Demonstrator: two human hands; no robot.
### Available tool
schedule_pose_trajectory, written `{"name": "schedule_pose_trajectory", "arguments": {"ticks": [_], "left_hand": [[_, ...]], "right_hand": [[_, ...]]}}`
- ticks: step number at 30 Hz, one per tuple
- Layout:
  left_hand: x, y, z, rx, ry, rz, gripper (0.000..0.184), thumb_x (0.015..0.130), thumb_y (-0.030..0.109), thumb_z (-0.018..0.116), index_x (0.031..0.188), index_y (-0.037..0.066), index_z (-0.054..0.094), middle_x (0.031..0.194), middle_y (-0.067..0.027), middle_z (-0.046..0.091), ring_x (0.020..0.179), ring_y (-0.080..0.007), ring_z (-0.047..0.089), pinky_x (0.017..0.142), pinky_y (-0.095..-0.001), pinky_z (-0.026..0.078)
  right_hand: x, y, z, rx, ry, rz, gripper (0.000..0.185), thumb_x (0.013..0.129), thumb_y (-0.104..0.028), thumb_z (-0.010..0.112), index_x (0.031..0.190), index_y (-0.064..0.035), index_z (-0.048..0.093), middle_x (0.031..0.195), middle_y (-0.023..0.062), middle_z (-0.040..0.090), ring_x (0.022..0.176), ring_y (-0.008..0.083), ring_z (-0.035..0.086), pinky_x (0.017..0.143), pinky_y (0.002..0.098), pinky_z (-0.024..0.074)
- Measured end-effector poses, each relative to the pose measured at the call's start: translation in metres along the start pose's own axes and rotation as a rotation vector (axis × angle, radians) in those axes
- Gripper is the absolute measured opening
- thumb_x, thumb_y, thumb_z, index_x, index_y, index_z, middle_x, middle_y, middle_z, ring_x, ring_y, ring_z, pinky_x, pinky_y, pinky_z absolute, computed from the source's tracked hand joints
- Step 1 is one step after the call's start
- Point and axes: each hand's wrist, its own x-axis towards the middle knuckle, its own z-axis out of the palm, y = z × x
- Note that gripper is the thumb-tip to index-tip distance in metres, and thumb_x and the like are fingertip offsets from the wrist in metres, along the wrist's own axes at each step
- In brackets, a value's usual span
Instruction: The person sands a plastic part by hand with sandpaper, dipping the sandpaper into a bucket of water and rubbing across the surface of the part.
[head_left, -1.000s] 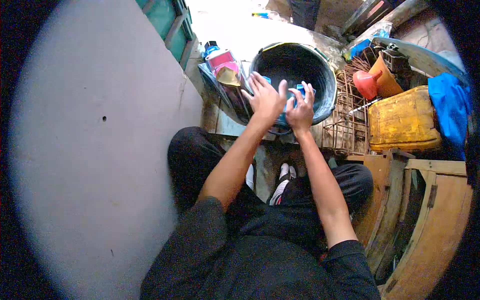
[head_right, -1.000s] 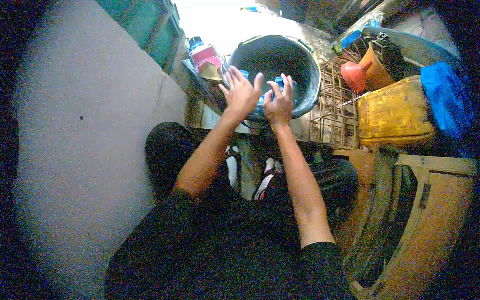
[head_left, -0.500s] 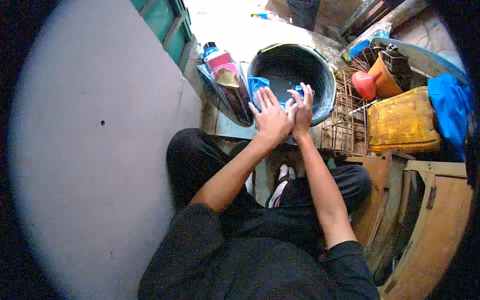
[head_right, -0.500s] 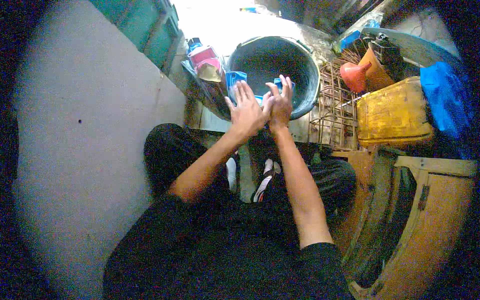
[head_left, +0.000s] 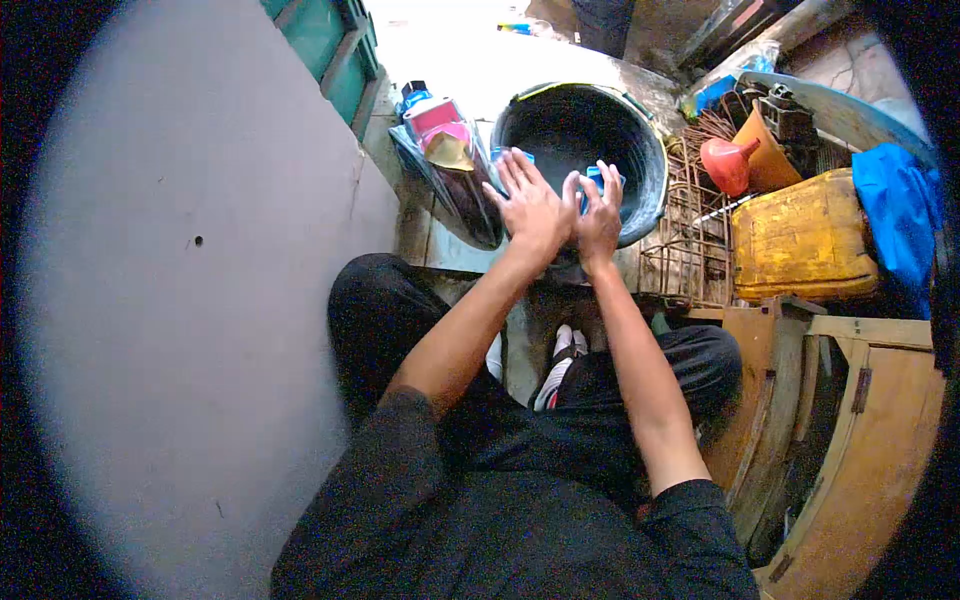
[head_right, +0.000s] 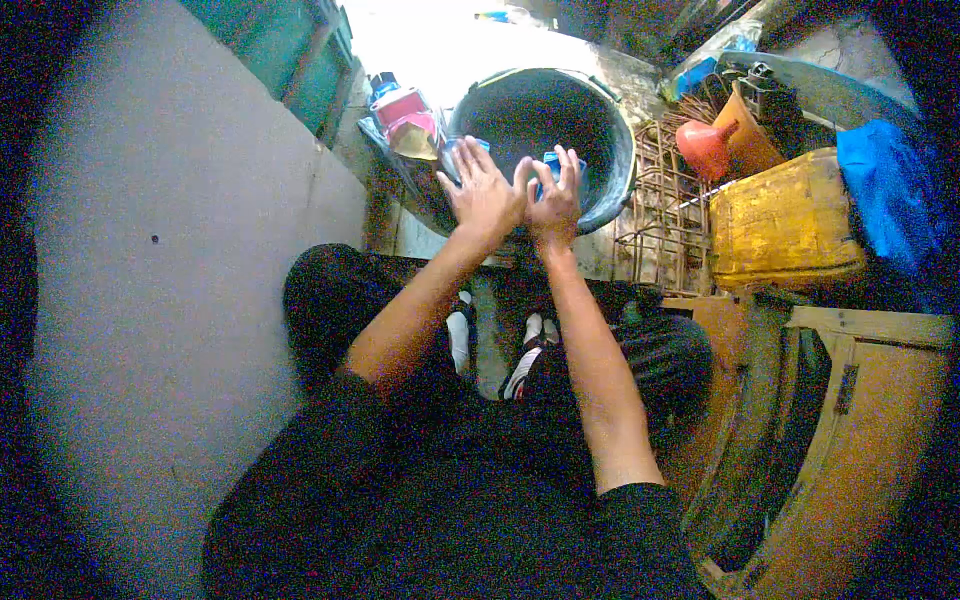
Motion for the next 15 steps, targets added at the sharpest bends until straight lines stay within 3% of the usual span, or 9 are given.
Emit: {"name": "schedule_pose_trajectory", "arguments": {"ticks": [3,5,9,11,13,15], "left_hand": [[-0.021,-0.001,-0.002,-0.004,-0.137,0.08,0.098,0.094,0.067,0.03,0.148,-0.013,0.014,0.156,-0.0278,0.021,0.147,-0.0377,0.018,0.113,-0.0659,0.01],[-0.007,-0.006,0.002,-0.033,-0.076,0.067,0.099,0.093,0.069,0.029,0.148,-0.012,0.014,0.156,-0.0269,0.022,0.147,-0.0374,0.018,0.112,-0.0663,0.01],[0.005,0.004,-0.005,-0.157,-0.051,-0.037,0.098,0.094,0.068,0.029,0.148,-0.011,0.015,0.156,-0.026,0.022,0.147,-0.0362,0.017,0.112,-0.0671,0.011],[-0.017,-0.004,0.007,0.018,-0.12,0.102,0.099,0.093,0.069,0.029,0.148,-0.011,0.014,0.156,-0.0258,0.022,0.148,-0.0348,0.018,0.113,-0.0658,0.012],[-0.012,-0.004,-0.006,-0.018,-0.156,0.091,0.099,0.093,0.069,0.03,0.149,-0.011,0.013,0.156,-0.0255,0.021,0.148,-0.0345,0.018,0.113,-0.0657,0.012],[0.011,0.0,-0.01,-0.135,-0.081,-0.008,0.097,0.094,0.067,0.032,0.149,-0.01,0.014,0.157,-0.025,0.021,0.148,-0.0354,0.017,0.113,-0.0663,0.01]], "right_hand": [[-0.003,0.002,0.003,0.001,-0.004,0.002,0.022,0.084,-0.015,0.061,0.106,-0.0146,0.068,0.138,0.0179,0.048,0.134,0.0401,0.039,0.112,0.0474,0.0342],[0.0,-0.001,0.0,0.047,-0.003,0.006,0.025,0.083,-0.014,0.061,0.107,-0.015,0.067,0.138,0.0173,0.048,0.135,0.0401,0.039,0.113,0.0475,0.0339],[-0.002,0.005,0.001,-0.036,-0.018,-0.009,0.027,0.081,-0.013,0.062,0.107,-0.0146,0.067,0.138,0.017,0.048,0.135,0.04,0.039,0.113,0.0473,0.0332],[-0.002,0.001,0.002,0.015,-0.009,-0.007,0.027,0.079,-0.012,0.062,0.106,-0.0135,0.067,0.138,0.0176,0.048,0.135,0.0399,0.038,0.113,0.0476,0.033],[-0.001,0.0,0.004,0.005,0.012,-0.022,0.026,0.079,-0.011,0.062,0.105,-0.013,0.067,0.138,0.0179,0.049,0.135,0.0397,0.038,0.113,0.0478,0.0325],[-0.001,0.001,0.002,0.01,-0.012,0.021,0.026,0.079,-0.012,0.062,0.105,-0.0133,0.068,0.138,0.0176,0.048,0.135,0.0397,0.038,0.113,0.0479,0.0325]]}}
